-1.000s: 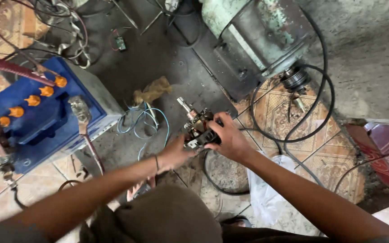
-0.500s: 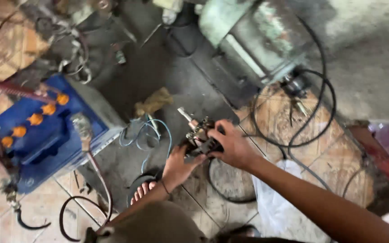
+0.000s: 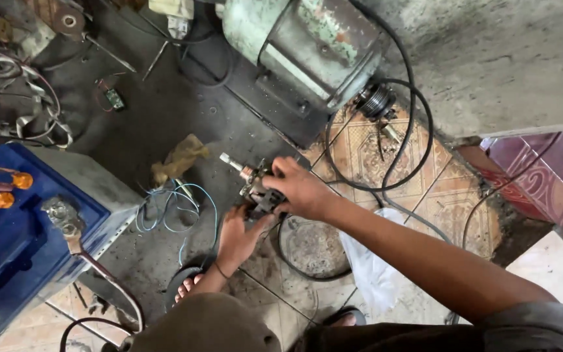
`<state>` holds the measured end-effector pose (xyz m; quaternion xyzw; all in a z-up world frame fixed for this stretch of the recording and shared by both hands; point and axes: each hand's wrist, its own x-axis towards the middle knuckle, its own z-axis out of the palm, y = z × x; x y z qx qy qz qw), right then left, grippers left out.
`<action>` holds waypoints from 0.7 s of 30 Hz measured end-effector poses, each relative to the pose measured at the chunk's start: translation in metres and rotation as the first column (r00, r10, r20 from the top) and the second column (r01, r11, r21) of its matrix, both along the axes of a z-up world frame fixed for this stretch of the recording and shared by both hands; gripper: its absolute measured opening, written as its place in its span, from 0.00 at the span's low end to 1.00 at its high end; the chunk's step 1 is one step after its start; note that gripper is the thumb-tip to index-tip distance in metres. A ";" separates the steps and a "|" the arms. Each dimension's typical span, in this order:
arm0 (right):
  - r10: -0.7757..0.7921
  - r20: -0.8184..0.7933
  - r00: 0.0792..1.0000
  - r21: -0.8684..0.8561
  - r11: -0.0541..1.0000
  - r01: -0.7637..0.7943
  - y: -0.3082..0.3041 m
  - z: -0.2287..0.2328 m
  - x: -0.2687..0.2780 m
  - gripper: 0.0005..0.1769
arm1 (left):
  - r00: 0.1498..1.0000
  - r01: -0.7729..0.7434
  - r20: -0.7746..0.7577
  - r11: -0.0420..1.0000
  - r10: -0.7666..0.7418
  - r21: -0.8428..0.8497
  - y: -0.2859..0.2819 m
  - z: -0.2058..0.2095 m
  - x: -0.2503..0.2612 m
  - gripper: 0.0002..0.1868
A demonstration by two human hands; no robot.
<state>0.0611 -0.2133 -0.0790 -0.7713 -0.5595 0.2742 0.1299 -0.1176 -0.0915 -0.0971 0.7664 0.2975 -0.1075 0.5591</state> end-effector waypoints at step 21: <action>-0.101 -0.090 0.991 0.144 0.983 0.113 -0.006 0.050 0.010 0.37 | 0.817 -0.217 0.575 0.947 0.043 0.238 -0.007 -0.042 -0.017 0.18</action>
